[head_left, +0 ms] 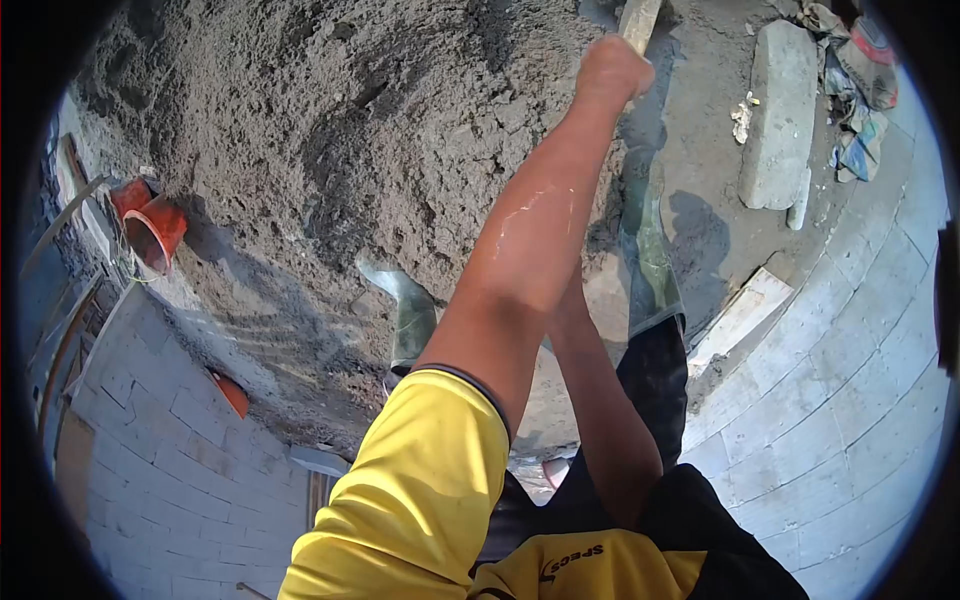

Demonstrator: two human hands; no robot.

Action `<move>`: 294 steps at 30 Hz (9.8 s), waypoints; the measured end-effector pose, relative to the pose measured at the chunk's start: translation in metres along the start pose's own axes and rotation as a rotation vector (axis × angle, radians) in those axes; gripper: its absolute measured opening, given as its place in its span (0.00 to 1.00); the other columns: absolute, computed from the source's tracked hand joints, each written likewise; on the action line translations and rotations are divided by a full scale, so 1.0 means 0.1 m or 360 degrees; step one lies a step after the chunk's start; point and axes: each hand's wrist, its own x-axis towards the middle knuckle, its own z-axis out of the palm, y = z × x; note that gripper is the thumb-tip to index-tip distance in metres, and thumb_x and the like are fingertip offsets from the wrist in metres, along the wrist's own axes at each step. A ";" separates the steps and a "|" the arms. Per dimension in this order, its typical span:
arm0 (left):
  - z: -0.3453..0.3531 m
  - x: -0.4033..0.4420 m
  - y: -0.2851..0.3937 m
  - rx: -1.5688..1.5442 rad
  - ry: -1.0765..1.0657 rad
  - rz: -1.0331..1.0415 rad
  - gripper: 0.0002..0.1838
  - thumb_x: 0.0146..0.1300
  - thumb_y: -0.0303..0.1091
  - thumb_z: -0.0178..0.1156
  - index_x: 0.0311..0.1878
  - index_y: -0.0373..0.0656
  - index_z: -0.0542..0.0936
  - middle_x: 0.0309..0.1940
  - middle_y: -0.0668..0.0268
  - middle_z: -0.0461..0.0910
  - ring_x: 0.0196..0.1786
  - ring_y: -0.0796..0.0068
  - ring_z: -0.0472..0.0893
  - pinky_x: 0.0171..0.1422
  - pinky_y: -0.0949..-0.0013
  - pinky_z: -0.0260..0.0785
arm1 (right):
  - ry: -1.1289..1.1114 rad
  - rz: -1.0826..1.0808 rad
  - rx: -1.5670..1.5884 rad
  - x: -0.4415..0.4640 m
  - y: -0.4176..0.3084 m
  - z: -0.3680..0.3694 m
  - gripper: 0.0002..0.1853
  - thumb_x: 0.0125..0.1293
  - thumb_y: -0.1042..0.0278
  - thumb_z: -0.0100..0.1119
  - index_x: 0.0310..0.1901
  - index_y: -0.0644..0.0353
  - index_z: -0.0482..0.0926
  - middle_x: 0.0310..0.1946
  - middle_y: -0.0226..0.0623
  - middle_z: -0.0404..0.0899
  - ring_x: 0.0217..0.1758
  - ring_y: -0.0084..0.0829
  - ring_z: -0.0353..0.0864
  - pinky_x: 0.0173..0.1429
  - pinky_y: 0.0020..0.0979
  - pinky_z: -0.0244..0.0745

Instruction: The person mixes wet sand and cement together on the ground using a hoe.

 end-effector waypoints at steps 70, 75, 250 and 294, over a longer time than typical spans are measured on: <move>-0.34 -1.48 -2.30 -0.1292 0.0724 -0.0742 0.11 0.63 0.32 0.62 0.26 0.38 0.76 0.17 0.65 0.76 0.17 0.74 0.74 0.21 0.68 0.65 | 0.0039 -0.0361 -0.2530 -0.75 0.76 -1.52 0.18 0.50 0.72 0.66 0.44 0.65 0.76 0.28 0.47 0.82 0.28 0.44 0.85 0.36 0.40 0.78; -1.13 -2.37 -1.42 -0.1445 0.0941 -0.0287 0.09 0.63 0.27 0.62 0.41 0.36 0.72 0.24 0.66 0.73 0.21 0.76 0.74 0.25 0.71 0.69 | 0.0035 -0.0774 -0.2490 -0.76 0.73 -1.11 0.19 0.49 0.72 0.69 0.44 0.62 0.76 0.34 0.52 0.84 0.43 0.55 0.84 0.45 0.46 0.78; -3.18 -1.53 -1.93 -0.1235 0.1450 -0.0017 0.11 0.62 0.32 0.59 0.26 0.38 0.74 0.17 0.66 0.73 0.19 0.76 0.73 0.24 0.68 0.67 | -0.0292 -0.0569 -0.2690 0.06 0.97 0.93 0.16 0.52 0.64 0.66 0.39 0.64 0.77 0.32 0.54 0.83 0.41 0.57 0.84 0.43 0.48 0.78; -1.45 -2.85 -0.74 -0.1509 0.0721 -0.0126 0.06 0.62 0.26 0.62 0.30 0.39 0.75 0.20 0.69 0.73 0.19 0.79 0.72 0.25 0.72 0.66 | 0.0131 -0.1179 -0.2352 -1.07 0.66 -0.83 0.18 0.53 0.72 0.67 0.46 0.60 0.75 0.32 0.50 0.84 0.40 0.53 0.85 0.43 0.43 0.79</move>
